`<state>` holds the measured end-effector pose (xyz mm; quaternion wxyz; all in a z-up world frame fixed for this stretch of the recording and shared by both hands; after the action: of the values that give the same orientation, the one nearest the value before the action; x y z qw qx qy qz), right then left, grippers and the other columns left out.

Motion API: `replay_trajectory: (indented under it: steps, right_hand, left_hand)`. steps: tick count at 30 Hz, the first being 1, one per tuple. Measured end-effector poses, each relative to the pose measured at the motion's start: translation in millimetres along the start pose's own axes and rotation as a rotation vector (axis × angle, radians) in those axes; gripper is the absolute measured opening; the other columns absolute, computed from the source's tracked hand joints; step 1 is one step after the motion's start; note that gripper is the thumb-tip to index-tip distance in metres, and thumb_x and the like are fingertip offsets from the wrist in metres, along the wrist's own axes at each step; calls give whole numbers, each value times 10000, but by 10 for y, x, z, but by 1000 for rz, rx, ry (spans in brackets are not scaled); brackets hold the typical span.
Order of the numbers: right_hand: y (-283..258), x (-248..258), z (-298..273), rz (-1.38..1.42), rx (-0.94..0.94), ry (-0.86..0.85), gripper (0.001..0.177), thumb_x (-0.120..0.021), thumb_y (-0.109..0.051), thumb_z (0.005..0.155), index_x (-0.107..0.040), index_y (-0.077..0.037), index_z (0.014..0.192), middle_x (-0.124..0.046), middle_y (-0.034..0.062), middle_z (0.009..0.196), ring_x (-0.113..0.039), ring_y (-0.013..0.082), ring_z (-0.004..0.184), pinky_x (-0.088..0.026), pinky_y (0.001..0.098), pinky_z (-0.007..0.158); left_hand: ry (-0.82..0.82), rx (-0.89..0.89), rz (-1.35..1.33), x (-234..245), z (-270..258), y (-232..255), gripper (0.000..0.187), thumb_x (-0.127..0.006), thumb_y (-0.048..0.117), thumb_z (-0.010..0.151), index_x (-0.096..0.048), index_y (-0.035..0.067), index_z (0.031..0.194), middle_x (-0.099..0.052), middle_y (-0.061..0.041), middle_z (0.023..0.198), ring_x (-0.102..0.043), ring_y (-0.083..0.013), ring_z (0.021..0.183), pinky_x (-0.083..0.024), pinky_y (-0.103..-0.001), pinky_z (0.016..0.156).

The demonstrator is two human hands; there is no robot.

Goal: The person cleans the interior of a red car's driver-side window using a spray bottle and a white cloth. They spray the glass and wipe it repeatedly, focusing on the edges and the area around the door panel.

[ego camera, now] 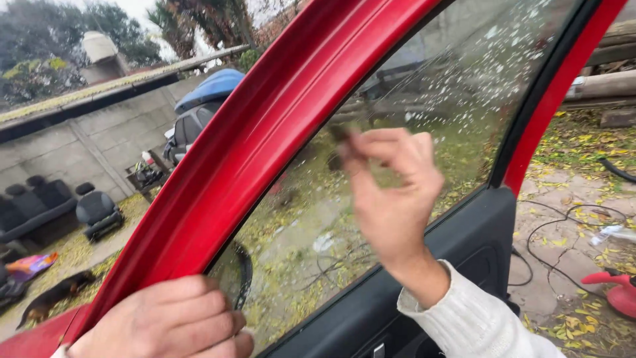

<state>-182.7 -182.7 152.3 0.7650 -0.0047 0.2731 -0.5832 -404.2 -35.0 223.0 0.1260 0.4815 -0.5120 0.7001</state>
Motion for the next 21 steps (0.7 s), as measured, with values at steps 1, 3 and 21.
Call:
replay_trajectory:
  steps: [1,3,21]
  right_hand:
    - [-74,-21,-61,-44,71,-51,119,-840,-53,925,-736,-108,943,-732,-10,1018,-549,127,899,-411,304,811]
    - [-219,-35,-153,-87,133,-95,160,-845,-44,902,-705,-115,876,-724,-12,1011,-549,125,873,-399,297,793]
    - [-410,-105,-482,-66,42,-251,127,-873,-80,961,-771,-153,981,-696,-55,948,-516,156,855,-385,311,779]
  left_hand:
    - [26,7,14,48,50,21,243,-687,161,778,-664,92,1010,-642,-21,895,-638,-172,803,-515,-310,719]
    - [43,9,21,147,131,55,228,-688,175,788,-657,81,994,-632,-34,877,-639,-192,803,-542,-330,758]
    - [432,361,-95,0,-209,528,491,-437,385,1043,-695,-15,924,-714,-166,880,-701,-305,761,-496,-411,704]
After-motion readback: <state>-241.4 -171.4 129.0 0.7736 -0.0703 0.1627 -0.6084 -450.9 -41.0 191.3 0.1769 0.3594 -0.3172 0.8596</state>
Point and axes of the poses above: each hand's wrist, its own z-axis towards the middle knuckle, its own x-axis out of the back of the hand, y = z × x, the point moved 1 cm from there along z, towards the middle knuckle
